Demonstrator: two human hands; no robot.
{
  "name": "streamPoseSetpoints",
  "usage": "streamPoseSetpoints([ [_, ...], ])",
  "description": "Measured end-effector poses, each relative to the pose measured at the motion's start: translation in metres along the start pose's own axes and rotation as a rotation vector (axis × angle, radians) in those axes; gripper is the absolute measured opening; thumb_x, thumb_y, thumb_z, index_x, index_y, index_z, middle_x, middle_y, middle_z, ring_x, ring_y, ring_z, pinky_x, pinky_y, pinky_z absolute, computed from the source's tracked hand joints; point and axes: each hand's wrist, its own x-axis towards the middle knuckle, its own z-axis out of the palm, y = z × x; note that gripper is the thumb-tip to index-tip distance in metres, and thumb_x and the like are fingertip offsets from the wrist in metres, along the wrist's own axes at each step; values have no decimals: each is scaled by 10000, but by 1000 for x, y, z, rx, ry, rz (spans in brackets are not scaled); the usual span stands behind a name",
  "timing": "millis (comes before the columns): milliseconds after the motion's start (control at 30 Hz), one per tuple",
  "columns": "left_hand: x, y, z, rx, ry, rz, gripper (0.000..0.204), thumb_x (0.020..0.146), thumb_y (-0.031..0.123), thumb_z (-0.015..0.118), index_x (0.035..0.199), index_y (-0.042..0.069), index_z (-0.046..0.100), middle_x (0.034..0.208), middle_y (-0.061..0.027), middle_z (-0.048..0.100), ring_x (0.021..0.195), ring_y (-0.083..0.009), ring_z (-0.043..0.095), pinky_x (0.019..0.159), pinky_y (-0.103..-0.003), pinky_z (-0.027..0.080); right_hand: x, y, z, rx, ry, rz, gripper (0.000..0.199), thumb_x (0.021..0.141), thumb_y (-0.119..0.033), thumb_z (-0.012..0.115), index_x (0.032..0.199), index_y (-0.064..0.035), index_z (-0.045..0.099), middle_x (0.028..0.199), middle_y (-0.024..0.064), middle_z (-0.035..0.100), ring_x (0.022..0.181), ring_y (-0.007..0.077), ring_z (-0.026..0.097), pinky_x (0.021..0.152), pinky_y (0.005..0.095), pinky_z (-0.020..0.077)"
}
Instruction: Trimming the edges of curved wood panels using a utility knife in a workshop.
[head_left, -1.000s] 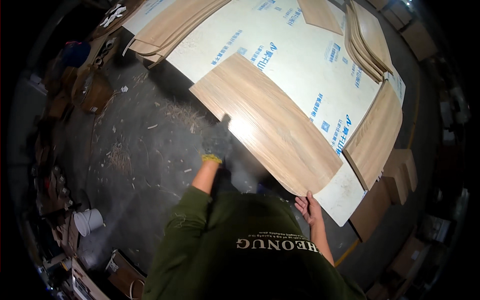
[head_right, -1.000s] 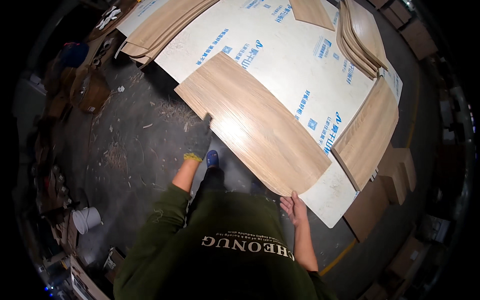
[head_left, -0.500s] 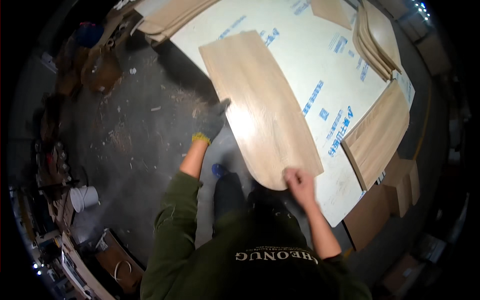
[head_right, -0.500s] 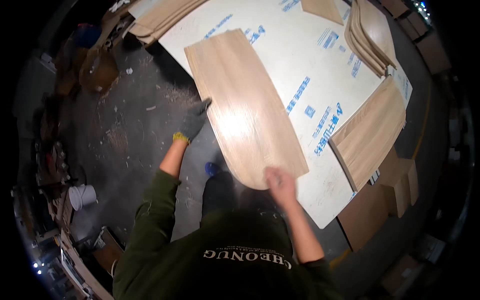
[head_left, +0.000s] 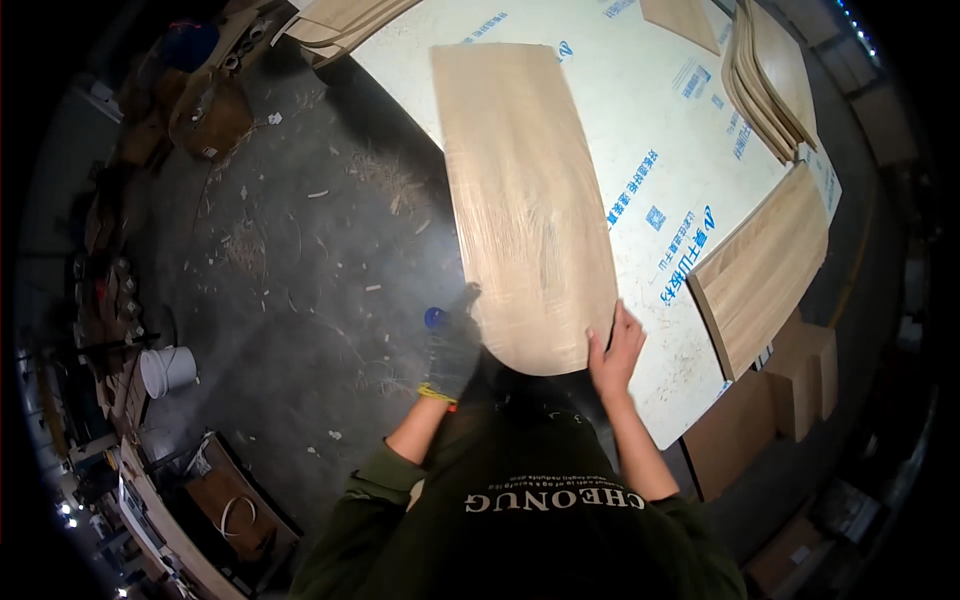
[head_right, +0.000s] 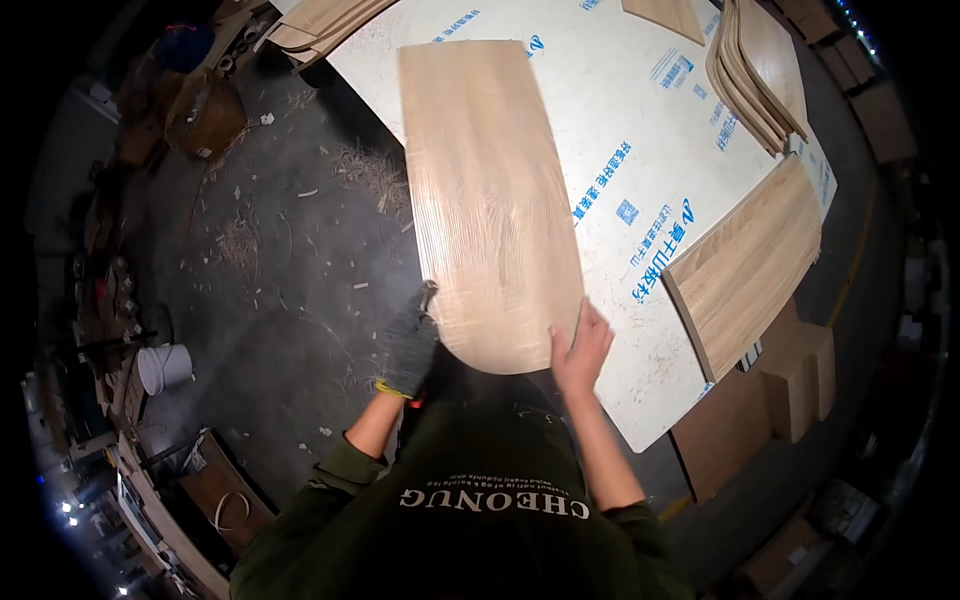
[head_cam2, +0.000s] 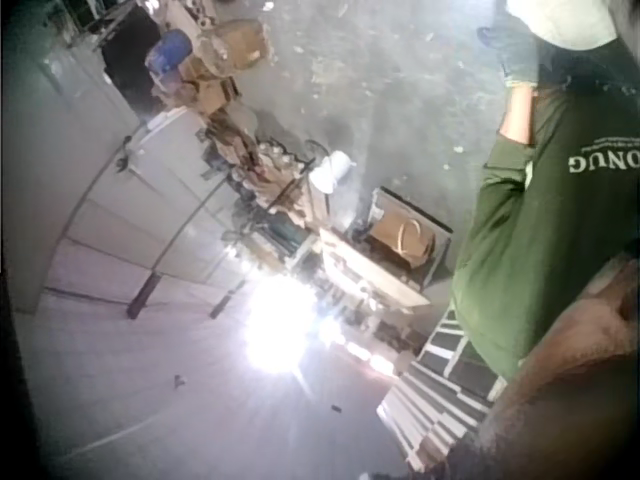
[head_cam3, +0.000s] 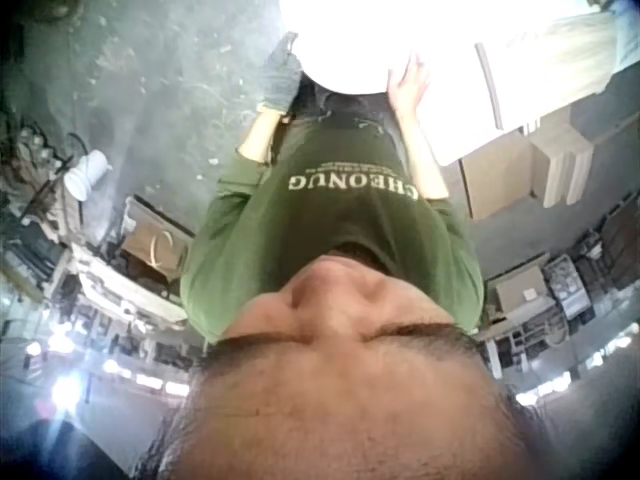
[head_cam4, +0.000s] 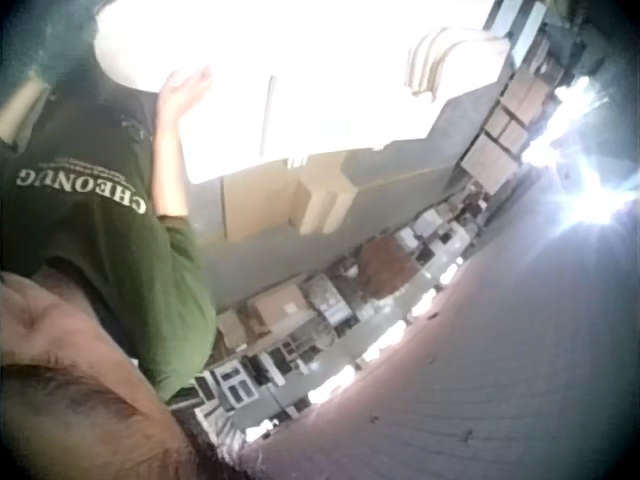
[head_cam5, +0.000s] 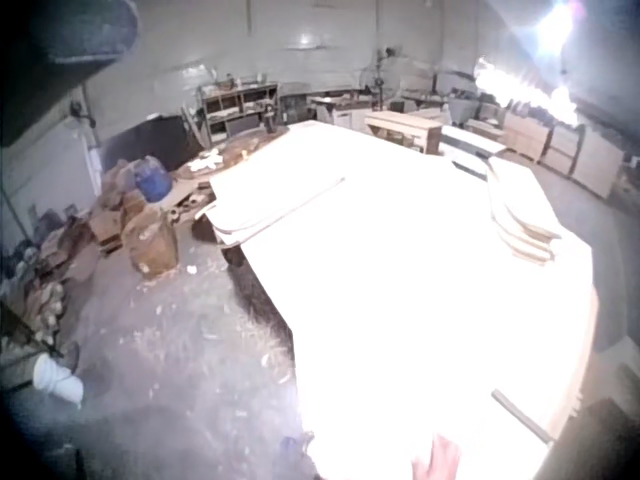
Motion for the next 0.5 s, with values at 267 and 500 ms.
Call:
streamPoseSetpoints([
  [267, 133, -47, -21, 91, -413, 73, 447, 840, -21, 552, 1281, 45, 581, 1204, -186, 643, 1044, -189, 646, 891, -286, 496, 3, -27, -9, 0, -137, -70, 886, 651, -331, 834, 1400, -82, 432, 1332, 224, 418, 1221, 390, 402, 1048, 478, 322],
  [500, 165, -42, -11, 135, -491, 344, 482, 838, -11, 563, 1301, 121, 581, 1215, -127, 645, 1038, -216, 656, 880, -301, 510, 75, 2, -32, -177, -587, -428, 1363, 312, -719, 786, 1475, -170, 335, 1561, 215, 157, 1415, 505, 107, 1116, 643, 123],
])
